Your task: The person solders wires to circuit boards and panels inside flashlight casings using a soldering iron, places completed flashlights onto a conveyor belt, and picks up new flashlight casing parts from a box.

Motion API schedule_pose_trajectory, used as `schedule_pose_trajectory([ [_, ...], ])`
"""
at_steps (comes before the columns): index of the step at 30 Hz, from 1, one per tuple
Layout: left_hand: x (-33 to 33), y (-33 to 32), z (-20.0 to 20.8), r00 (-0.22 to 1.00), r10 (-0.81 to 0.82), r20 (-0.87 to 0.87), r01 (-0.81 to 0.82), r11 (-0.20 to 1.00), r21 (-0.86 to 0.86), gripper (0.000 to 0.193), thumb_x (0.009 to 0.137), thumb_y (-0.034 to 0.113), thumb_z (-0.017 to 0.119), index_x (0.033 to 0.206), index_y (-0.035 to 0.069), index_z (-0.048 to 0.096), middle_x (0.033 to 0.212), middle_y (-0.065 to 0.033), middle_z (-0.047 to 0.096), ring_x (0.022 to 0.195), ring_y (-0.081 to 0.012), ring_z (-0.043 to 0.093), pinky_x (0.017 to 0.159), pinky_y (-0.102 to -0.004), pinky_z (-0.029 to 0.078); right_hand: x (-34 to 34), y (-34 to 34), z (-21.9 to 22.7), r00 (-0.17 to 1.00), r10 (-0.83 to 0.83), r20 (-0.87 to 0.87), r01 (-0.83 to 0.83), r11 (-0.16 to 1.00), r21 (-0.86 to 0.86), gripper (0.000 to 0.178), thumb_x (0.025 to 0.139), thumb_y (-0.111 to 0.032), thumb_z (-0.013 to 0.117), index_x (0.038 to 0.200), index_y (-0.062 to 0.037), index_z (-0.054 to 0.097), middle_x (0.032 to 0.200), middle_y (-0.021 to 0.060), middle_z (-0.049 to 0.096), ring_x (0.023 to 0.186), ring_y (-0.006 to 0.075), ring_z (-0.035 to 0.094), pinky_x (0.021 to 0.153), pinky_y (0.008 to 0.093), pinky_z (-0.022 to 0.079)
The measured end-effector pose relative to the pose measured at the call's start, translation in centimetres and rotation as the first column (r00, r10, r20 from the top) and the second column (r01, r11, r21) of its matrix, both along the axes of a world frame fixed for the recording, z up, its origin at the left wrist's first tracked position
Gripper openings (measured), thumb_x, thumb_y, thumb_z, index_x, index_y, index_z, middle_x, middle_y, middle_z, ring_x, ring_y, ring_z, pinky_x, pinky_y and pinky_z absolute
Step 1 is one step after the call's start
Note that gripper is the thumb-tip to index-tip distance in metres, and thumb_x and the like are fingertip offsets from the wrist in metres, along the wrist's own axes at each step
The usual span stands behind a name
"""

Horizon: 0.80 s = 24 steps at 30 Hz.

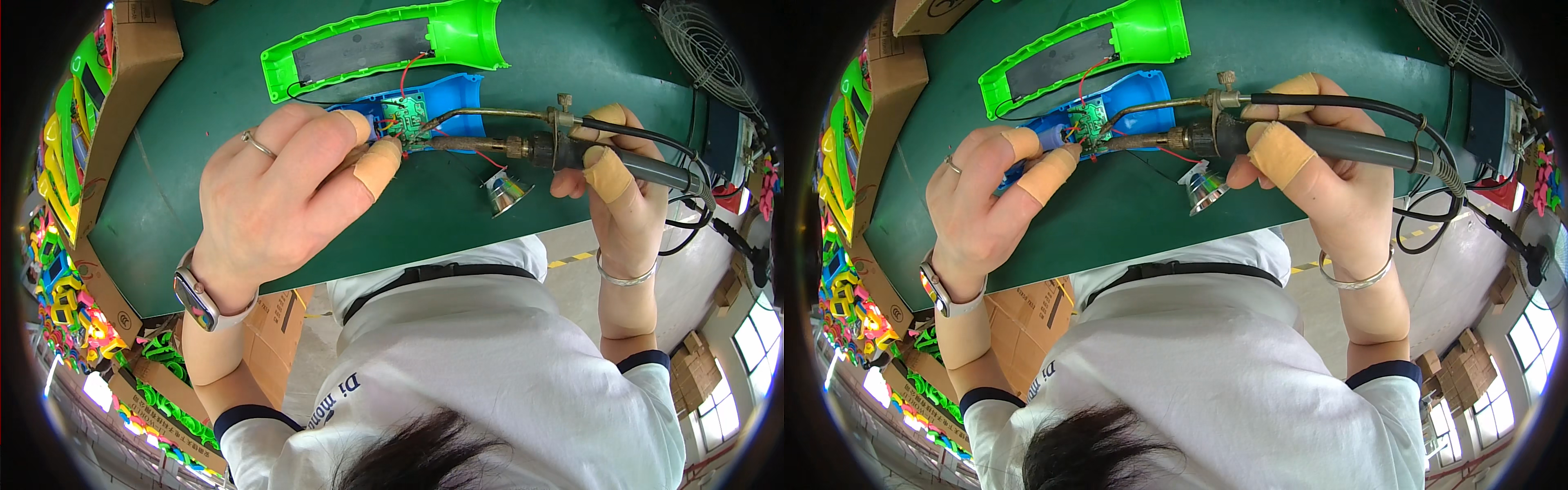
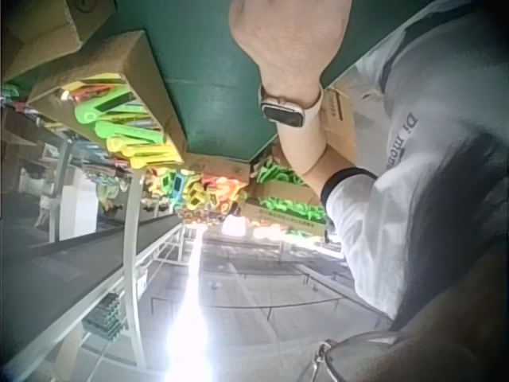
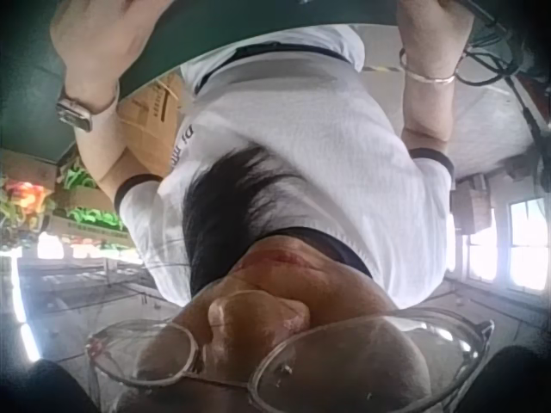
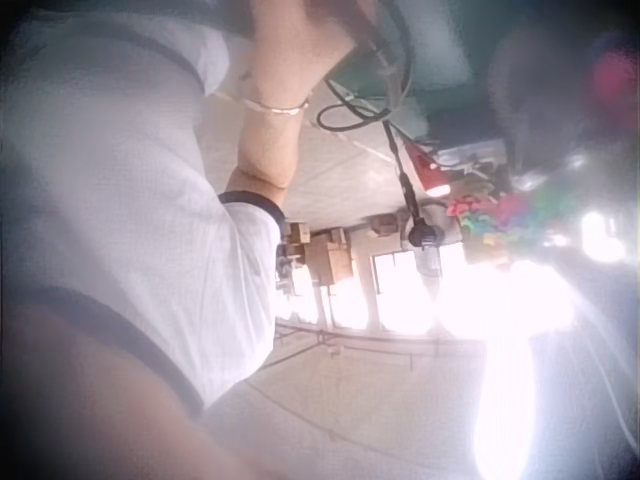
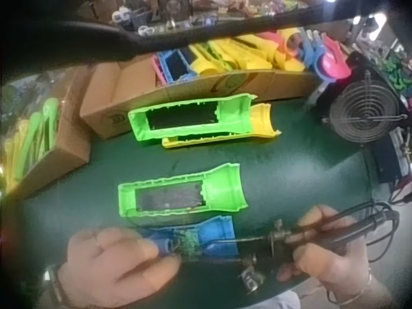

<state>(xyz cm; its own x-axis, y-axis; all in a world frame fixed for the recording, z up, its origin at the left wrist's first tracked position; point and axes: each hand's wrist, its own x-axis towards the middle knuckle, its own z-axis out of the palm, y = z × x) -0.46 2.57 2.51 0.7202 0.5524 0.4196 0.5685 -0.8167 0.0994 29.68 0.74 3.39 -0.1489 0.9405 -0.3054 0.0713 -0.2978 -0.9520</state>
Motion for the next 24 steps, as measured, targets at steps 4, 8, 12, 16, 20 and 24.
schedule_pose_trajectory([
  [4,-0.04,-0.01,-0.09,1.000,0.001,-0.001,-0.001,1.000,-0.001,0.028,0.067,0.011,0.077,0.093,0.018,0.071,0.091,0.0016,0.061,0.073,-0.0143,0.060,0.047,-0.0244,0.044,0.42,0.14,-0.17,0.988,-0.076,-0.135,0.070,0.997,-0.042,0.027,0.089,-0.014,0.071,0.107,0.0048,0.066,0.078,0.0114,0.070,0.069,0.0156,0.070,0.061,0.0211,0.050],
  [8,-0.03,0.00,-0.10,1.000,0.002,-0.003,-0.002,1.000,-0.005,0.028,0.067,0.011,0.077,0.094,0.019,0.071,0.090,0.0020,0.060,0.073,-0.0142,0.060,0.047,-0.0243,0.043,0.45,-0.07,-0.15,0.985,-0.077,-0.152,0.074,0.997,-0.022,0.027,0.089,-0.014,0.071,0.106,0.0054,0.065,0.079,0.0127,0.071,0.068,0.0155,0.069,0.061,0.0216,0.050],
  [12,-0.06,-0.03,-0.06,1.000,0.003,-0.006,-0.003,1.000,-0.010,0.030,0.067,0.011,0.077,0.095,0.020,0.071,0.091,0.0022,0.060,0.073,-0.0141,0.060,0.046,-0.0243,0.043,0.43,-0.11,0.19,0.991,-0.009,-0.131,0.004,0.999,-0.043,0.027,0.088,-0.015,0.072,0.104,0.0051,0.065,0.079,0.0120,0.071,0.070,0.0163,0.070,0.063,0.0224,0.052],
  [16,-0.13,-0.05,-0.11,1.000,0.004,-0.008,-0.004,1.000,-0.010,0.031,0.067,0.011,0.076,0.095,0.020,0.071,0.091,0.0024,0.060,0.073,-0.0139,0.059,0.046,-0.0243,0.042,0.15,-0.16,0.13,0.992,-0.008,-0.122,0.003,0.999,-0.040,0.030,0.087,-0.013,0.072,0.104,0.0087,0.063,0.084,0.0114,0.067,0.073,0.0184,0.071,0.069,0.0259,0.056],
  [20,-0.16,-0.08,-0.23,1.000,0.005,0.005,-0.005,1.000,-0.012,0.033,0.066,0.010,0.076,0.096,0.020,0.072,0.090,0.0028,0.060,0.073,-0.0134,0.059,0.046,-0.0242,0.042,0.03,-0.29,0.18,0.992,0.004,-0.126,-0.008,0.999,-0.037,0.032,0.086,-0.012,0.073,0.104,0.0126,0.062,0.090,0.0112,0.063,0.074,0.0203,0.072,0.072,0.0290,0.058],
  [24,-0.19,-0.14,-0.22,1.000,0.009,0.009,-0.009,1.000,-0.018,0.034,0.065,0.009,0.075,0.097,0.020,0.072,0.090,0.0031,0.060,0.073,-0.0131,0.059,0.046,-0.0242,0.042,0.08,-0.39,0.24,0.994,-0.016,-0.112,0.013,0.999,-0.029,0.032,0.085,-0.012,0.073,0.102,0.0133,0.062,0.091,0.0110,0.063,0.074,0.0202,0.072,0.070,0.0288,0.058],
])
